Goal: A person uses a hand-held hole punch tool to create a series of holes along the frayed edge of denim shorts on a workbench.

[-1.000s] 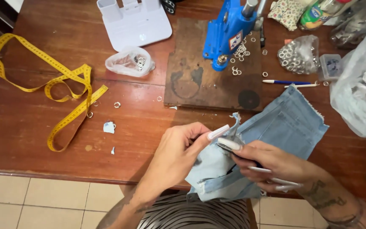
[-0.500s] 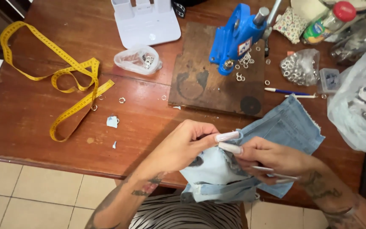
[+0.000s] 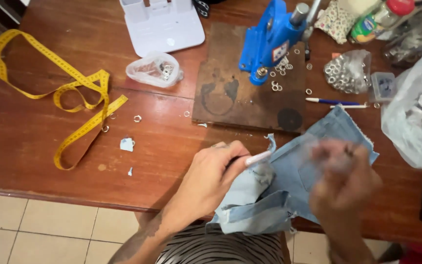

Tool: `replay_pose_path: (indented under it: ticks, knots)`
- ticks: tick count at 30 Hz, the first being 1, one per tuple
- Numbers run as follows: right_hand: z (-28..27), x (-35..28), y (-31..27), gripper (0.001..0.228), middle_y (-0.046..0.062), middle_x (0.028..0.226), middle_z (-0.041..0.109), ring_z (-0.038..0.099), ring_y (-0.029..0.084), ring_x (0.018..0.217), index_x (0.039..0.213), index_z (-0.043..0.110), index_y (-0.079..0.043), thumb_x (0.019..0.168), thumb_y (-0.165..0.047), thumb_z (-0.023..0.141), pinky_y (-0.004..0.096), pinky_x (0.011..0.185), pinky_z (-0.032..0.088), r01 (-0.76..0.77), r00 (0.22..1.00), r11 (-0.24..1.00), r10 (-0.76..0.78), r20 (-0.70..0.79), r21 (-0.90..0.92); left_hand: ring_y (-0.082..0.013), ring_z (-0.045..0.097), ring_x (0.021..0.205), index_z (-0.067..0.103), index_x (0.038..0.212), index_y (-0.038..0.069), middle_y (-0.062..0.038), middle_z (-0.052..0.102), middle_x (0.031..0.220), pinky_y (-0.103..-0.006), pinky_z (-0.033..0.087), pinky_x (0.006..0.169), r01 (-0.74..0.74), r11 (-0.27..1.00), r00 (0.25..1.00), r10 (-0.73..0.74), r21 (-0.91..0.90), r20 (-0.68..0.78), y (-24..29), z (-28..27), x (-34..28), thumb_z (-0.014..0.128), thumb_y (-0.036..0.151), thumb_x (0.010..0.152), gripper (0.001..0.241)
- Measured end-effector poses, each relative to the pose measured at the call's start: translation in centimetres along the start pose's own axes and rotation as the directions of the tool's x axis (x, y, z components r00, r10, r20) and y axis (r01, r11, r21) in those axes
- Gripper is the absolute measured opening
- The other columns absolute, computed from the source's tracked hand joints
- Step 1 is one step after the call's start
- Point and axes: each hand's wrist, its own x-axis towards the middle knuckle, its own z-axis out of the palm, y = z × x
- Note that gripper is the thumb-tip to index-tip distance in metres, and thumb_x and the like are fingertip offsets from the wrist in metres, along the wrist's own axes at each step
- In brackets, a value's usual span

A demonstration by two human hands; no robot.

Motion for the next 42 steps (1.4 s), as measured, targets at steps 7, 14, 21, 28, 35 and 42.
replay_pose_path:
  ticks: [7, 14, 21, 28, 35, 42]
  knots:
    - [8.4, 3.0, -1.3, 0.042, 0.001, 0.071, 0.056, 0.061, 0.029, 0.058, 0.099, 0.046, -0.013, 0.133, -0.038, 0.053, 0.046, 0.065, 0.047, -0.069, 0.997, 0.987, 0.073, -0.023, 0.146, -0.0318, 0.073, 0.096, 0.069, 0.117, 0.012, -0.008, 0.076, 0.101, -0.0451, 0.054, 0.090, -0.158, 0.986, 0.987, 0.159, -0.045, 0.032, 0.7, -0.3, 1.4, 0.052, 0.032, 0.130, 0.029]
    - [9.5, 3.7, -0.4, 0.041, 0.004, 0.052, 0.059, 0.066, 0.023, 0.049, 0.090, 0.058, -0.012, 0.128, -0.027, 0.063, 0.031, 0.057, 0.056, -0.068, 0.992, 0.940, 0.100, -0.080, 0.335, -0.0133, 0.069, 0.092, 0.084, 0.114, 0.004, -0.003, 0.079, 0.089, -0.0292, 0.056, 0.080, 0.059, 0.736, 0.998, -0.052, -0.674, 0.031, -4.5, 2.0, 0.5, 0.100, 0.008, 0.097, 0.023]
    - [10.4, 5.0, 0.0, 0.043, 0.006, 0.056, 0.062, 0.064, 0.017, 0.055, 0.091, 0.061, -0.008, 0.129, -0.027, 0.063, 0.033, 0.058, 0.055, -0.358, 0.930, 0.813, 0.265, 0.256, 0.459, -0.0125, 0.069, 0.094, 0.085, 0.118, 0.004, -0.003, 0.082, 0.094, -0.0307, 0.058, 0.085, 0.046, 0.710, 0.997, 0.006, -0.703, 0.071, -5.0, 1.6, 1.0, 0.100, 0.011, 0.096, 0.027]
    - [9.8, 4.1, -2.8, 0.045, -0.002, 0.073, 0.045, 0.045, 0.011, 0.063, 0.092, 0.042, -0.014, 0.133, -0.030, 0.054, 0.035, 0.064, 0.038, -0.195, 0.979, 0.891, 0.149, 0.141, 0.410, -0.0010, 0.062, 0.089, 0.079, 0.124, 0.011, 0.005, 0.076, 0.108, -0.0199, 0.047, 0.076, 0.116, 0.581, 0.989, 0.006, -0.805, 0.147, -3.8, 2.0, 0.0, 0.086, 0.030, 0.115, 0.023]
    - [8.1, 3.4, -0.4, 0.038, 0.011, 0.093, 0.083, 0.077, 0.025, 0.081, 0.114, 0.065, -0.005, 0.133, -0.029, 0.044, 0.040, 0.086, 0.062, -0.079, 0.993, 0.913, 0.106, -0.046, 0.401, -0.0048, 0.065, 0.092, 0.087, 0.120, 0.007, 0.003, 0.079, 0.107, -0.0231, 0.048, 0.079, 0.106, 0.594, 0.991, -0.130, -0.797, 0.035, -4.4, 2.7, 0.0, 0.085, 0.025, 0.116, 0.018]
    - [-4.7, 0.7, 5.6, 0.049, -0.004, 0.066, 0.062, 0.061, 0.023, 0.050, 0.109, 0.069, -0.020, 0.117, -0.068, 0.059, 0.051, 0.055, 0.051, 0.405, 0.841, 0.845, -0.195, 0.505, -0.348, -0.0031, 0.064, 0.090, 0.090, 0.124, 0.008, 0.005, 0.082, 0.105, -0.0246, 0.051, 0.076, 0.255, 0.752, 0.966, -0.223, -0.608, 0.130, 0.1, -1.0, 0.2, 0.077, 0.034, 0.119, 0.029]
